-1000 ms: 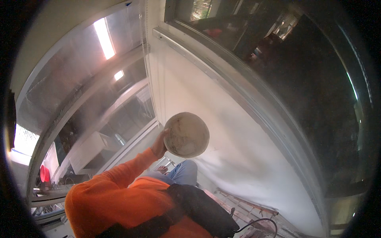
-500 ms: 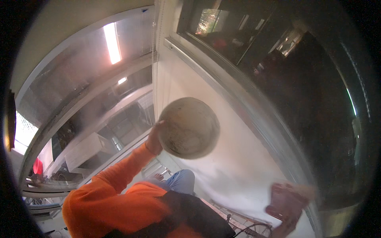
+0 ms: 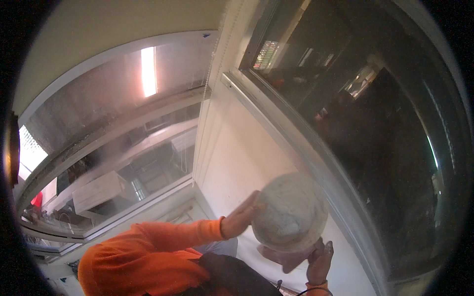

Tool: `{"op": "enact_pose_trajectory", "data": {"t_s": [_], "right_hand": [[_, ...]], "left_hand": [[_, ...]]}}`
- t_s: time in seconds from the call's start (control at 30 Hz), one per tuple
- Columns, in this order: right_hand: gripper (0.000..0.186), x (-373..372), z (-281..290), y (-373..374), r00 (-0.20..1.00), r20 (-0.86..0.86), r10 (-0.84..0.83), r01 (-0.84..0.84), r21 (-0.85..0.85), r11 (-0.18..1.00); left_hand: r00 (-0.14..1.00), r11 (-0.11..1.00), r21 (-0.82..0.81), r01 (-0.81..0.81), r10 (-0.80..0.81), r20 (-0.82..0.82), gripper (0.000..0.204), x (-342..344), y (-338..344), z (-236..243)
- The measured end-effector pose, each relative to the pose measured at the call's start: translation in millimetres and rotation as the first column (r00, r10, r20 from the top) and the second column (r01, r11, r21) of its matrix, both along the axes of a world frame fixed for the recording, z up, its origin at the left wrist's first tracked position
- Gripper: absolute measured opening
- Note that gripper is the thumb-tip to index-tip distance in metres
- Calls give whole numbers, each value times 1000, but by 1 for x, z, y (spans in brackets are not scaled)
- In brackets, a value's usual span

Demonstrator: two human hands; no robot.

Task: The person applies compound along the upper frame using a scraper, scoops compound from a bowl onto the scraper, and smooths the compound across the frame.

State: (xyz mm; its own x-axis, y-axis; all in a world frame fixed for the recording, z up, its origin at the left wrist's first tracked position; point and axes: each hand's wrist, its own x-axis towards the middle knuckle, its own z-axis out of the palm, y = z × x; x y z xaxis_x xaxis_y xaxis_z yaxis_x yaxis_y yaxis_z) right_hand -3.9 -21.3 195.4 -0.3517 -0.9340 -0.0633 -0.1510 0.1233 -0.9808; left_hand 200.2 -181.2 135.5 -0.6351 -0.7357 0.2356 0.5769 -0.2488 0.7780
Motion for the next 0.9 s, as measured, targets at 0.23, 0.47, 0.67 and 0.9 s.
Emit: {"op": "enact_pose_trajectory", "data": {"t_s": [0.23,0.47,0.67,0.9], "right_hand": [[63,5,-66,2,880,453,-139,168,-25,985],[51,19,-97,-4,759,611,-224,333,-69,940],[50,1,-134,4,804,483,-346,387,15,922],[47,6,-126,0,759,523,-388,416,69,907]], "left_hand": [[955,979,-100,176,-146,257,62,-10,-12,-14],[601,684,-688,-243,663,447,42,4,-129,-40],[18,-95,-957,-276,994,-104,44,61,-330,-9],[166,52,-997,-60,985,41,42,88,-383,13]]}}
